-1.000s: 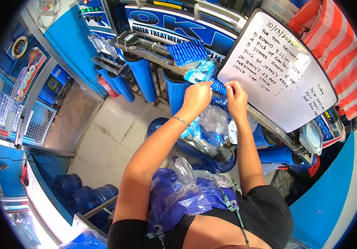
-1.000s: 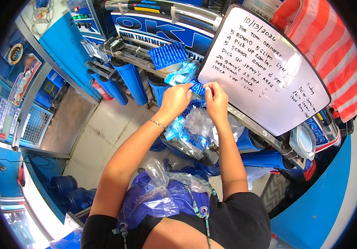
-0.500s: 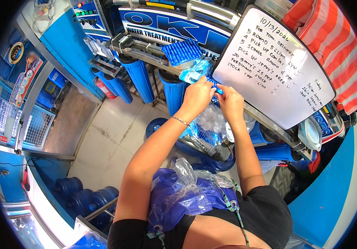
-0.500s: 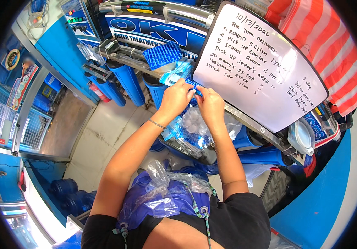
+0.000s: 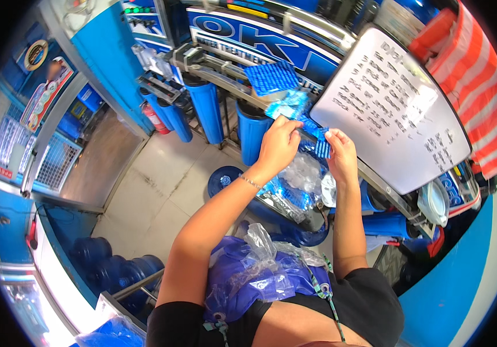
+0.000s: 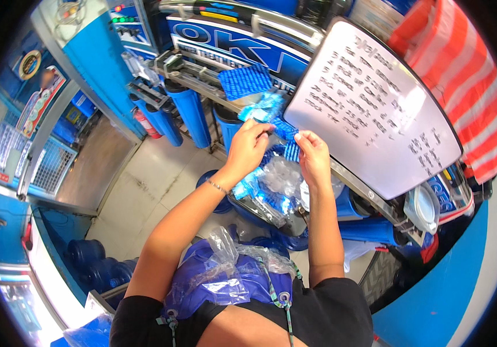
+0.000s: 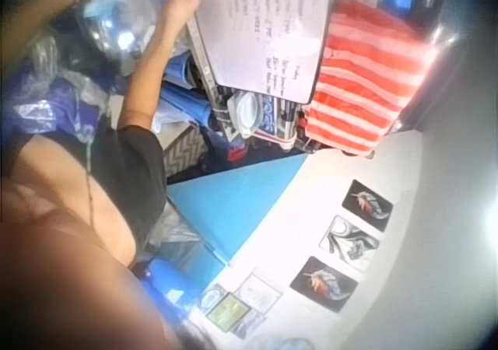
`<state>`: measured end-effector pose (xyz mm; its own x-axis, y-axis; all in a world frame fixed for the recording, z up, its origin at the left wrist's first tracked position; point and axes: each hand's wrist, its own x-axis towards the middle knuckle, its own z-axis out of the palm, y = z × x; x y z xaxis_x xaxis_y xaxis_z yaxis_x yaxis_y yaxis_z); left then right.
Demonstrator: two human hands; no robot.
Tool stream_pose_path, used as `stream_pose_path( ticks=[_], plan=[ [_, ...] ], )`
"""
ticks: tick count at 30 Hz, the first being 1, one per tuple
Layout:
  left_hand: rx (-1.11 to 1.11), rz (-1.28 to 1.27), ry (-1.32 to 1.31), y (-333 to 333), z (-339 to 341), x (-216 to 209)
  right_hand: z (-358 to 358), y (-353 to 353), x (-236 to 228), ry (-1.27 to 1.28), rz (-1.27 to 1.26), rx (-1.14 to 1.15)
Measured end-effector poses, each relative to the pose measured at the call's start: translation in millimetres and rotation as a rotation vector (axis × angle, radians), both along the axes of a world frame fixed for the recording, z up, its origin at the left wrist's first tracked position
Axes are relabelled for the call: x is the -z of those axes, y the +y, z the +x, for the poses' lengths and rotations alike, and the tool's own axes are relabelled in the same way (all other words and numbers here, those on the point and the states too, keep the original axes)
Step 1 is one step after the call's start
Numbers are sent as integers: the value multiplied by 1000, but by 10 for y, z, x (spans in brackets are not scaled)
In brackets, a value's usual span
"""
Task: The person fills blue plastic water containers from a tap, seals them with shrink-wrap bands using a heat gun, and places them in plastic bags. The process is repeated for multiple containers.
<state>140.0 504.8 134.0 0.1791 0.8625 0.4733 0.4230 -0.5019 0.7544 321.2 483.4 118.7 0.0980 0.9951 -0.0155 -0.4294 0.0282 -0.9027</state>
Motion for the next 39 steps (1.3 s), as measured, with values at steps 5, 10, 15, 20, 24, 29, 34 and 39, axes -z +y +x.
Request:
stream_pose_path(
  ticks=[5,10,15,20,24,29,34,39],
  plan=[
    [-125,-50,-181,-407,-886,-189,-584,-43,-49,23,-86,-251],
    [-41,-298,-263,-1089,-1800,-163,-1649,-133,-98,-43,-153,-629],
    [-329,-440,-318,-1768,-2849,-142,-3047,-315,-255,-288,17,-1043],
    [-456,-353,-694,-2637,-4092,-246,-4718,-644,-458,-238,206,-1343],
    [-752,-300,-987,-3383,-4865,-328,-5880,-1026,-565,-125,256,-1458],
    [-1009,-64,-1141,-4025,-5548,-260,-6987,-1423,-514,-120,116,-1713],
    [-1105,93,-1268,-4328,-5977,-151,-8112,-1771,-265,-231,212,-1899],
    [-1261,183,-1378,-4572,-6508,-75,-9550,-1989,-28,-338,337,-1927]
  ],
)
